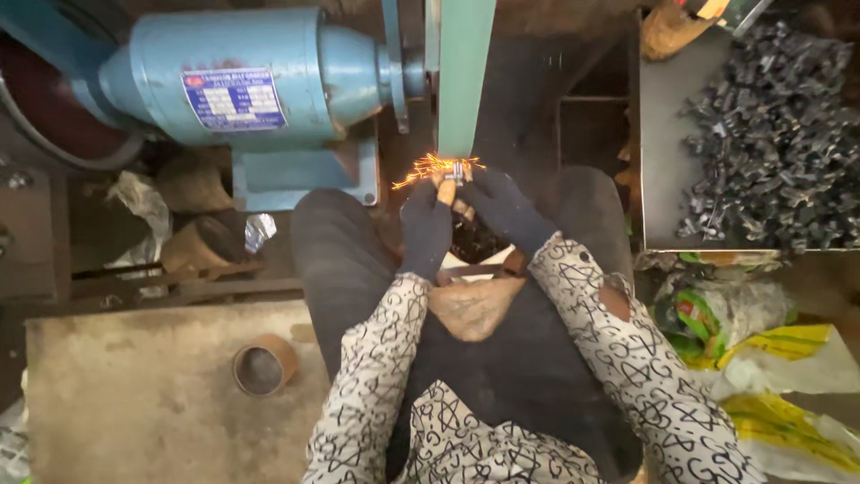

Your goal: The person sits at a belt grinder and holds small metal parts against the moving belt, producing sparks as they grind each piece. They rotate the parts to grind different sides, then place the finished pieces onto a tray of completed parts beside the machine.

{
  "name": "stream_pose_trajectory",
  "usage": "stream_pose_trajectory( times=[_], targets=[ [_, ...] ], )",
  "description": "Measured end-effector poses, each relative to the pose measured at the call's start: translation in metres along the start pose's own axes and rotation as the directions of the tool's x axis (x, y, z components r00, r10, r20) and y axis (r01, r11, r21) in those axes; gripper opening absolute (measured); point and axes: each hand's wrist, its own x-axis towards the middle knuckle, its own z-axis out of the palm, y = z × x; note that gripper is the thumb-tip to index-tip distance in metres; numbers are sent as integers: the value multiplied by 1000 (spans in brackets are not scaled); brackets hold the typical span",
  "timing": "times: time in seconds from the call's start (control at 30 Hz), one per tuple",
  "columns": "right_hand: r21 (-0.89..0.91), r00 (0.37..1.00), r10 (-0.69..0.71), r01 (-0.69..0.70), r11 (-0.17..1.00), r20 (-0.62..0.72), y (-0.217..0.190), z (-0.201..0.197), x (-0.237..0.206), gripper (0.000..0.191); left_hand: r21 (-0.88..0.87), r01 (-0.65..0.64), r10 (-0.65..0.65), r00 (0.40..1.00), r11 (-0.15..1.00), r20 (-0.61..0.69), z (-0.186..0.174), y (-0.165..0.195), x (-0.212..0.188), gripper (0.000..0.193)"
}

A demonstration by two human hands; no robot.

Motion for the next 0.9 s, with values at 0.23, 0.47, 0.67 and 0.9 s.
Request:
stream_pose_trajectory(
  times=[0.23,0.47,0.67,0.9],
  targets=[
    [22,993,116,-116,993,-2,12,1,13,23,608,-169,230,973,776,-23,-3,4,16,19],
    [-103,1000,-21,19,994,-20,5,0,6,21,313,11,-2,1000,950,-31,-1,11,10,26],
    [165,992,106,-94,982,-66,-12,-14,-3,28,345,-173,165,985,923,51,4,0,9,24],
    [217,970,237,-222,951,-46,-9,-18,9,25,257,6,-3,1000,966,-13,18,-28,8,27]
  ],
)
